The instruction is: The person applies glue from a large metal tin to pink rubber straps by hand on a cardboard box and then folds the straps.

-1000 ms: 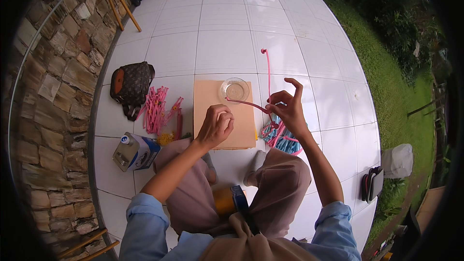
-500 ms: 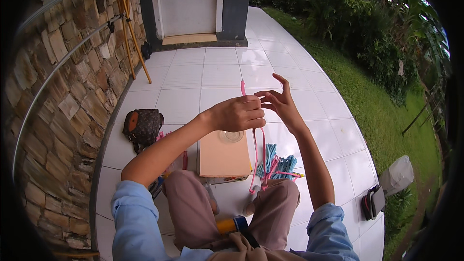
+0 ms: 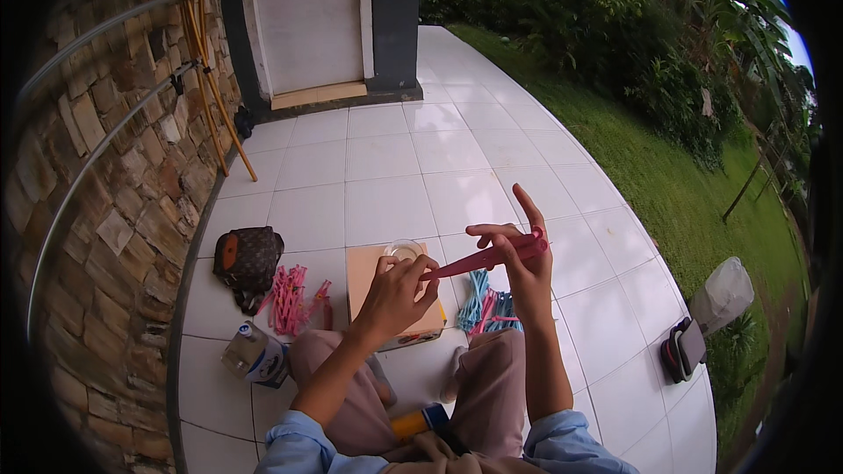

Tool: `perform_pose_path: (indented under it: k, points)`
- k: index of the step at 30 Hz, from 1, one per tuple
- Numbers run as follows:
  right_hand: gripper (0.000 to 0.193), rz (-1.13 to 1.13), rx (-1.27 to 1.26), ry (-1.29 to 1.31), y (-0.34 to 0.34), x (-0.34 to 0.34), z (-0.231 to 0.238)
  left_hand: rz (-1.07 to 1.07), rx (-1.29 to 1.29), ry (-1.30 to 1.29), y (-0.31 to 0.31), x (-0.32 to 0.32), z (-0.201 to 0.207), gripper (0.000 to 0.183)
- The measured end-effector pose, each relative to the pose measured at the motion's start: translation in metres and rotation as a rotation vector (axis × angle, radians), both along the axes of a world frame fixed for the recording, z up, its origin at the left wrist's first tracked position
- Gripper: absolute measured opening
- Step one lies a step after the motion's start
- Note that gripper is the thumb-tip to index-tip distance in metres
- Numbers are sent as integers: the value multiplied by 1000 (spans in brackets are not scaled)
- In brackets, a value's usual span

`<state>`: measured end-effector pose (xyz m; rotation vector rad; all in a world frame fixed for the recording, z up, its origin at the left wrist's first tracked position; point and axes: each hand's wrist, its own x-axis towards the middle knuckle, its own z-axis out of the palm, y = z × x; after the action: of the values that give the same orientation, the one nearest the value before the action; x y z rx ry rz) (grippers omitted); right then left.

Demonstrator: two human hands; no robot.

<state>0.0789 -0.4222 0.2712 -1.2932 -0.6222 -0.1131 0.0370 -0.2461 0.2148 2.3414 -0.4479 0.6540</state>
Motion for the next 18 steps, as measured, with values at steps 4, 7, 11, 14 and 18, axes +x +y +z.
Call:
perform_pose_path:
  k: [4,7,11,14,18]
  points:
    - [68,201,23,-86,-3,-10,7,-195,-288,169,-30,-18,11,32]
    - [64,209,31,-102,-10,-13,13,-283,-309,241,-35,-22,16,32]
    - [62,195,0,-153,-21,-16,19,-242,-283,220,-40,-27,20,22]
    - [75,223,-76,-99,-25,-27,31,-233,-290,151,-42,-34,15,19]
    - [77,238,-22,-156,-23,-28,34,-452,-658,448,-44,-32,9,29]
